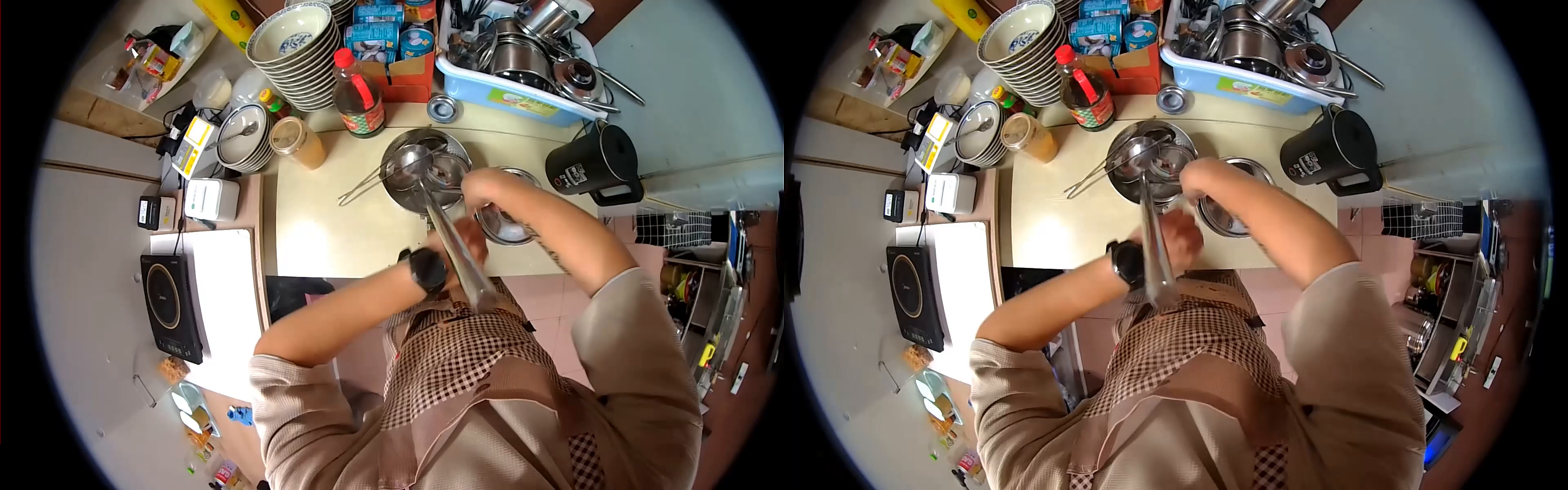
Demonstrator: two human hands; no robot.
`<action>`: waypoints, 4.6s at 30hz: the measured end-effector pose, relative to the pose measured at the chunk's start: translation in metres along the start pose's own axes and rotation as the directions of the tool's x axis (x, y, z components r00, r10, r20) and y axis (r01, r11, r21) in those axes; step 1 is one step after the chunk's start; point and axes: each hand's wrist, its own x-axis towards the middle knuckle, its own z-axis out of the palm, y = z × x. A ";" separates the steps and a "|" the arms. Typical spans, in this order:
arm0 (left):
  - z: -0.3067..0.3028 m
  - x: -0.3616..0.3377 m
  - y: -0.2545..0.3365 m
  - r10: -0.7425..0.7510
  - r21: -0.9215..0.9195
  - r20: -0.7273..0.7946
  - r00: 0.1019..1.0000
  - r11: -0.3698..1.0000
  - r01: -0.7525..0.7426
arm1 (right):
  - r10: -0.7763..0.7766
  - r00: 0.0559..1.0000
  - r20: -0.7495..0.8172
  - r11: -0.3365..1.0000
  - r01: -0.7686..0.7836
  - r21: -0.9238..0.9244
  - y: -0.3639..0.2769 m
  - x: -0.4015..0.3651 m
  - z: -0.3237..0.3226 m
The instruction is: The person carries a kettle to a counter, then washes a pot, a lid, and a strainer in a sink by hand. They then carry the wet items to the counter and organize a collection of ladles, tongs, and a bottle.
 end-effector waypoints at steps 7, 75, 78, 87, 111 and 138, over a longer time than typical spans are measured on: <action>-0.018 -0.097 -0.035 -0.324 0.976 0.213 0.922 0.119 -0.184 | -0.006 0.992 -0.129 0.999 0.010 0.031 0.024 -0.057 -0.011; -0.013 -0.161 0.176 -0.388 0.109 -0.656 0.647 0.800 0.590 | -0.166 0.416 -0.894 0.796 0.592 0.127 -0.138 -0.043 0.070; -0.008 -0.166 0.194 -0.410 0.089 -0.625 0.664 0.808 0.583 | -0.109 0.356 -0.928 0.701 0.689 0.182 -0.123 -0.039 0.109; -0.013 -0.146 0.196 -0.489 0.108 -0.613 0.620 0.726 0.679 | -0.080 0.740 -0.668 0.761 0.477 0.439 -0.105 -0.047 0.123; -0.148 0.016 0.081 -0.236 0.781 -0.536 0.811 -0.502 0.371 | -0.306 0.055 -0.951 0.791 0.570 -0.222 -0.057 -0.051 0.071; -0.049 0.118 0.131 -0.317 0.444 -0.099 0.943 -0.863 -0.243 | -0.222 0.192 -0.956 0.677 0.736 -0.009 -0.022 -0.050 0.106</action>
